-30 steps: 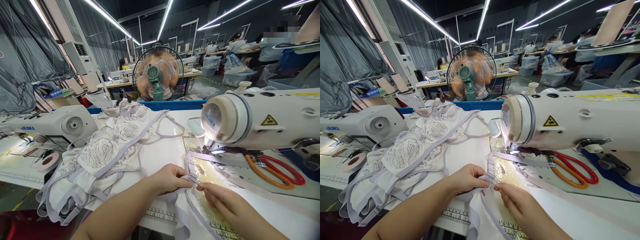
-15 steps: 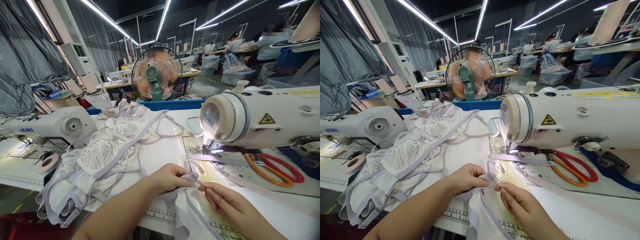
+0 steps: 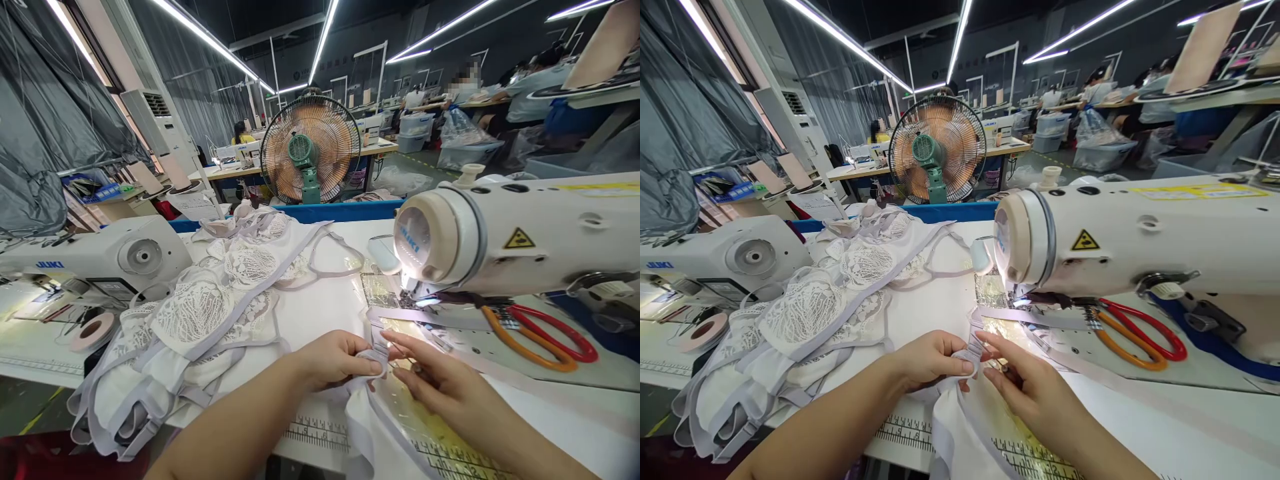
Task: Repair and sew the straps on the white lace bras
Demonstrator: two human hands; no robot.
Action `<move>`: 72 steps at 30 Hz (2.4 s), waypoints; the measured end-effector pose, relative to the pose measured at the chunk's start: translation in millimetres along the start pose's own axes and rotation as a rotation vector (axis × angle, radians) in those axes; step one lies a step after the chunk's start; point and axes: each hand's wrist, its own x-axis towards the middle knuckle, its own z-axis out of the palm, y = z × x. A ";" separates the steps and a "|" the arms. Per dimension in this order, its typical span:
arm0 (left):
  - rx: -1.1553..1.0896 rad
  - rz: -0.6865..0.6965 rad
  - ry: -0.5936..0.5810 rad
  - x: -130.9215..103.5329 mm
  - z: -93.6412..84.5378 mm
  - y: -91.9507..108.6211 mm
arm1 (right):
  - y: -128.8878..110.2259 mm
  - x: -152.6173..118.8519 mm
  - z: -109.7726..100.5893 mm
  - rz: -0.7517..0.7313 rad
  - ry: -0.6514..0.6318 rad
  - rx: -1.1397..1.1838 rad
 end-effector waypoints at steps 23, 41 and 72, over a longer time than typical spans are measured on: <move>1.541 0.303 0.174 -5.9 28.9 -18.8 | -1.1 19.1 15.6 0.171 0.139 0.229; 0.560 0.146 0.144 -8.5 10.2 0.4 | -5.3 -5.2 29.9 0.118 -0.060 0.007; 0.462 0.225 0.197 -2.0 19.1 -14.1 | -8.3 -5.8 15.9 -0.009 0.097 -0.411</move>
